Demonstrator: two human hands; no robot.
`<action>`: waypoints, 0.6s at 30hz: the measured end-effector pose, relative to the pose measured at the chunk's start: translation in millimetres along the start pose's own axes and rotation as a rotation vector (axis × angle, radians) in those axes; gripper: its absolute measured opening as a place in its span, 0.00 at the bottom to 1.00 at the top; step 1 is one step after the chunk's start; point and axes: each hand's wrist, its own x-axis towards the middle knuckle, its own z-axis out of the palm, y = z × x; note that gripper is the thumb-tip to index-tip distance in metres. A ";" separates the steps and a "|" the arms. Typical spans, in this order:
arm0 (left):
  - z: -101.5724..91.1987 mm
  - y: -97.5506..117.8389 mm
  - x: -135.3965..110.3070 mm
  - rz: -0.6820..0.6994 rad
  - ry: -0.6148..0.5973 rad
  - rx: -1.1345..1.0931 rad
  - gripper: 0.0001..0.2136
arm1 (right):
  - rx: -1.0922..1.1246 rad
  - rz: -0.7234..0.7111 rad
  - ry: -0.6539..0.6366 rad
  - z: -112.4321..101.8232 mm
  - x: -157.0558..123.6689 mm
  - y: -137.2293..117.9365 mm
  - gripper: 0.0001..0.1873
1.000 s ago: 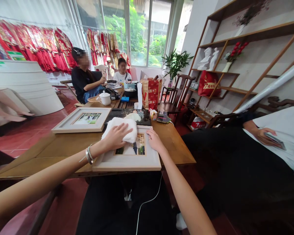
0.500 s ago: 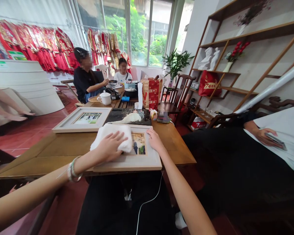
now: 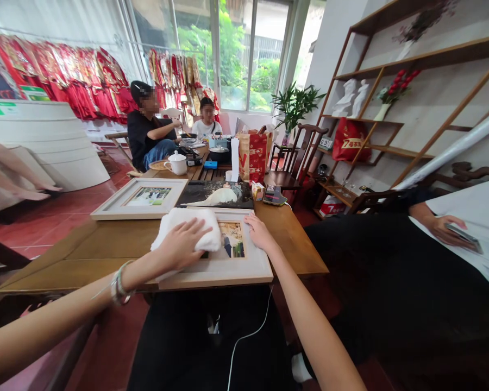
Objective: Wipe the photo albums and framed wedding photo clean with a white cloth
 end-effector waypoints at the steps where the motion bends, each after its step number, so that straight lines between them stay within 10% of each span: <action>1: 4.2 -6.8 11.8 -0.005 0.041 0.014 0.28 | 0.005 0.001 -0.001 -0.1 0.0 0.4 0.23; 8: 13.9 -27.7 46.3 0.000 0.136 0.044 0.28 | -0.005 -0.012 0.009 0.0 -0.5 1.3 0.23; 18: -7.0 15.8 -48.9 0.096 -0.079 -0.112 0.31 | -0.003 -0.003 0.030 -0.4 -1.0 1.1 0.23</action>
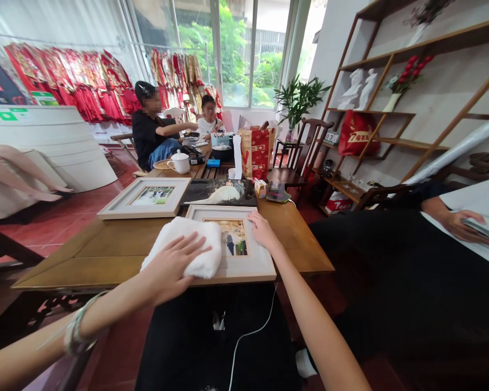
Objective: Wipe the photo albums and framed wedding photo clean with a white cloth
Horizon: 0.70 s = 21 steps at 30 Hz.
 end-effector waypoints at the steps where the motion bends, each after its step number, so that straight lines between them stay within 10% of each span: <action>1: -0.7 6.8 -10.0 0.014 -0.012 -0.030 0.32 | 0.005 0.002 0.000 -0.2 -0.1 0.0 0.23; 8: -4.5 24.0 -27.0 0.005 -0.054 -0.093 0.34 | -0.004 -0.008 -0.018 0.8 -1.0 -3.9 0.23; 21: 10.5 -48.1 83.3 -0.123 0.233 0.172 0.28 | 0.032 -0.028 -0.031 1.1 0.7 2.3 0.23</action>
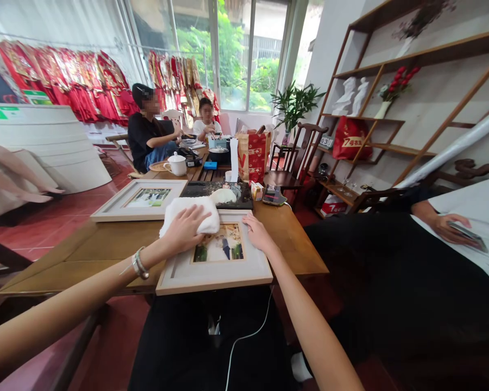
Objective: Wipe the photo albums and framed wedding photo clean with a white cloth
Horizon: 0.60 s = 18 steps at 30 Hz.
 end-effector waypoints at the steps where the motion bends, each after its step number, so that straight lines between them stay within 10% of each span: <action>1: 0.7 -0.7 4.6 -0.007 0.005 0.012 0.28 | 0.004 0.002 0.004 0.2 0.3 0.4 0.23; 6: -7.0 11.4 -2.4 -0.002 -0.061 0.008 0.26 | -0.023 0.016 0.036 1.9 0.5 0.1 0.24; 18: -43.9 81.7 -116.8 0.130 -0.215 -0.243 0.35 | -0.025 0.040 0.042 1.5 -0.1 -3.9 0.24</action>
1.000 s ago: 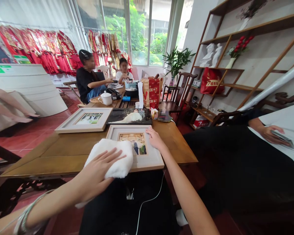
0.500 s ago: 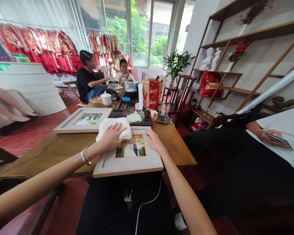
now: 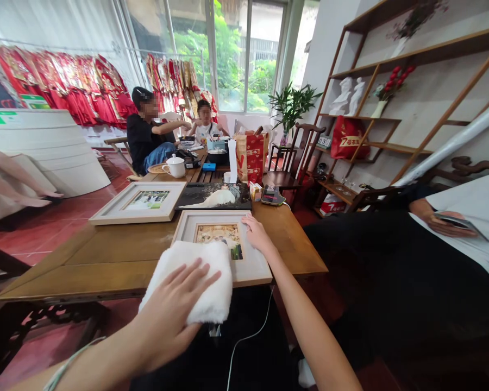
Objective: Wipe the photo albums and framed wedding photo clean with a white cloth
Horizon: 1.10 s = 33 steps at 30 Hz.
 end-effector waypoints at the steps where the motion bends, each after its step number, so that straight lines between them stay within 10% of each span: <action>1: 2.2 3.2 0.3 0.021 0.007 -0.012 0.36 | -0.001 -0.002 0.001 0.0 0.0 0.0 0.24; 10: 0.5 2.3 58.9 0.009 0.025 0.098 0.30 | 0.017 0.011 -0.005 -0.9 -0.2 -1.3 0.23; 23: 1.8 -73.7 163.9 0.230 0.158 0.317 0.27 | -0.006 -0.064 -0.027 -5.9 -0.3 -13.7 0.22; 33: 5.5 -65.7 164.4 0.281 0.081 0.188 0.27 | -0.041 -0.067 0.093 -0.4 -0.7 -4.0 0.23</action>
